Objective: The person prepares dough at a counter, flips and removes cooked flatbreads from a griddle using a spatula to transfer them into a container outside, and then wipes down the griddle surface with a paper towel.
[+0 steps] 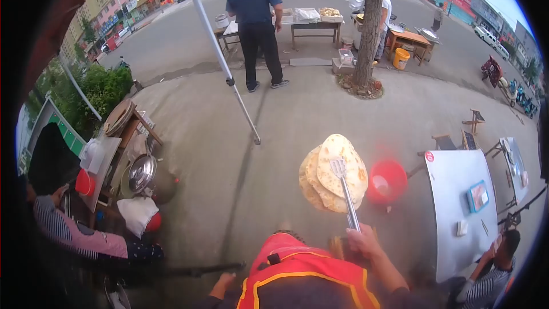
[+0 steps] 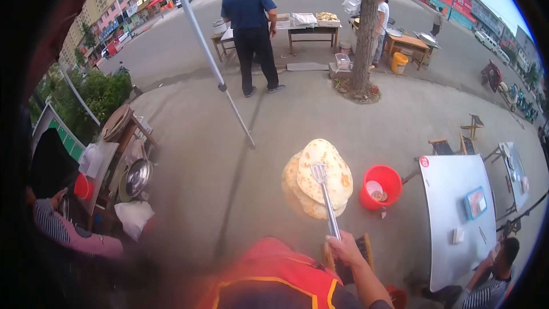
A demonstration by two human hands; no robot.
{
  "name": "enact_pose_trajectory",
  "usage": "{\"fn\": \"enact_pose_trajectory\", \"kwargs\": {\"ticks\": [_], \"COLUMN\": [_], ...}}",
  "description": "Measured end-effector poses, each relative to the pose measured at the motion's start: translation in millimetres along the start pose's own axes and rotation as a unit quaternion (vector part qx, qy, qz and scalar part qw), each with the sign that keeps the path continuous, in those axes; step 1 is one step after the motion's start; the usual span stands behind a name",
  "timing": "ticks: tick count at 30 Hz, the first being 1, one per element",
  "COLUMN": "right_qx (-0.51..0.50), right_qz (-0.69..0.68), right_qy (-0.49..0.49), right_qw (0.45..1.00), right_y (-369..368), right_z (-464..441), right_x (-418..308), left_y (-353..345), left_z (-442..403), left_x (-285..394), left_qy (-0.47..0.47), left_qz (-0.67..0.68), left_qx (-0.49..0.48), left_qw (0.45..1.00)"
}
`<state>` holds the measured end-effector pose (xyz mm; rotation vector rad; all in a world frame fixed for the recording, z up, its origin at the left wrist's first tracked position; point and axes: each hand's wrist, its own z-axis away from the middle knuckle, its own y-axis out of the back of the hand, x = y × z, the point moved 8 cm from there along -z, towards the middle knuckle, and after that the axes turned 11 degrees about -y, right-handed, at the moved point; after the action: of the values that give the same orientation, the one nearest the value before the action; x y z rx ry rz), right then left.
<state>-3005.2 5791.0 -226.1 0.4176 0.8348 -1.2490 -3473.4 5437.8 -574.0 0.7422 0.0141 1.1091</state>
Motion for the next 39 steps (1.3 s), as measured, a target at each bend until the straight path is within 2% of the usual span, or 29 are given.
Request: {"fn": "enact_pose_trajectory", "kwargs": {"ticks": [1,2,3,6,9,12,13,15,17,20,22,24,25,26,27,28,30,33,34,35,36,38,39], "right_qx": [-0.001,0.022,0.016,-0.006,0.024,0.017,0.013,0.029,0.040,0.037,0.019,0.028,0.036,0.033,0.029,0.026,0.009,0.012,0.019,0.026,0.034,0.040,0.037], "right_qz": [0.007,0.054,0.038,0.000,0.028,0.031,0.030,0.051,0.088,0.144,0.129,0.147,0.158,0.153,0.148,0.141,0.118,0.092,0.083,0.099,0.117,0.131,0.123], "right_qy": [0.004,0.033,0.017,-0.011,-0.008,-0.021,-0.024,-0.001,0.009,0.001,-0.009,-0.033,-0.045,-0.048,-0.050,-0.049,-0.022,-0.017,-0.019,-0.012,-0.011,-0.012,-0.013], "right_qw": [1.000,0.998,0.999,1.000,0.999,0.999,0.999,0.998,0.995,0.989,0.991,0.988,0.986,0.986,0.987,0.988,0.993,0.996,0.996,0.995,0.993,0.991,0.992], "right_y": [0.3,7.7,8.2,5.9,17.9,26.1,28.5,41.0,59.1,91.1,88.4,81.7,83.0,83.7,85.2,85.8,95.2,89.4,84.3,76.1,69.2,65.5,65.9], "right_z": [-32.4,-46.1,-86.7,-171.5,-226.8,-299.6,-327.7,-381.0,-436.0,-532.5,-583.3,-612.9,-634.8,-655.7,-678.0,-705.2,-758.8,-844.2,-863.6,-884.0,-897.9,-922.4,-947.6], "right_x": [-23.1,-30.9,-54.6,-122.2,-188.8,-255.0,-275.5,-316.4,-347.0,-406.3,-452.7,-490.7,-514.9,-535.4,-552.6,-569.5,-583.4,-633.5,-651.5,-676.3,-699.4,-724.5,-732.4], "left_y": [3.5,3.4,15.1,58.2,148.1,272.4,301.9,359.1,400.6,434.2,430.9,403.8,392.9,383.4,369.7,391.0,356.7,385.8,396.5,414.5,434.6,474.3,493.7], "left_z": [-1.7,-7.1,-25.3,-123.1,-222.2,-284.0,-321.8,-348.0,-349.9,-404.6,-476.2,-530.0,-553.6,-576.7,-610.4,-575.5,-654.3,-693.7,-715.2,-752.1,-786.3,-848.3,-882.0], "left_x": [4.1,12.7,37.8,129.9,289.4,531.5,603.5,739.5,838.5,913.2,897.6,845.6,825.9,804.5,768.1,782.6,698.0,698.4,707.3,725.5,749.2,820.9,854.4], "left_qy": [0.064,0.084,0.096,0.061,-0.054,-0.147,-0.241,-0.403,-0.453,-0.471,-0.393,-0.297,-0.277,-0.271,-0.250,-0.209,-0.112,0.116,0.140,0.121,0.058,-0.166,-0.231], "left_qz": [-0.002,0.001,0.003,-0.004,0.008,0.161,0.117,0.101,0.130,0.199,0.158,0.031,-0.026,-0.033,-0.045,0.002,-0.017,0.079,0.091,0.087,0.059,-0.091,-0.099], "left_qx": [-0.028,-0.035,-0.041,-0.035,0.035,0.139,0.111,0.142,0.135,0.160,0.184,0.116,0.102,0.057,0.057,0.074,0.034,-0.050,-0.055,-0.041,-0.012,0.068,0.122], "left_qw": [0.998,0.996,0.995,0.998,0.998,0.966,0.957,0.898,0.872,0.844,0.887,0.947,0.955,0.960,0.965,0.975,0.993,0.989,0.984,0.988,0.997,0.980,0.960]}}
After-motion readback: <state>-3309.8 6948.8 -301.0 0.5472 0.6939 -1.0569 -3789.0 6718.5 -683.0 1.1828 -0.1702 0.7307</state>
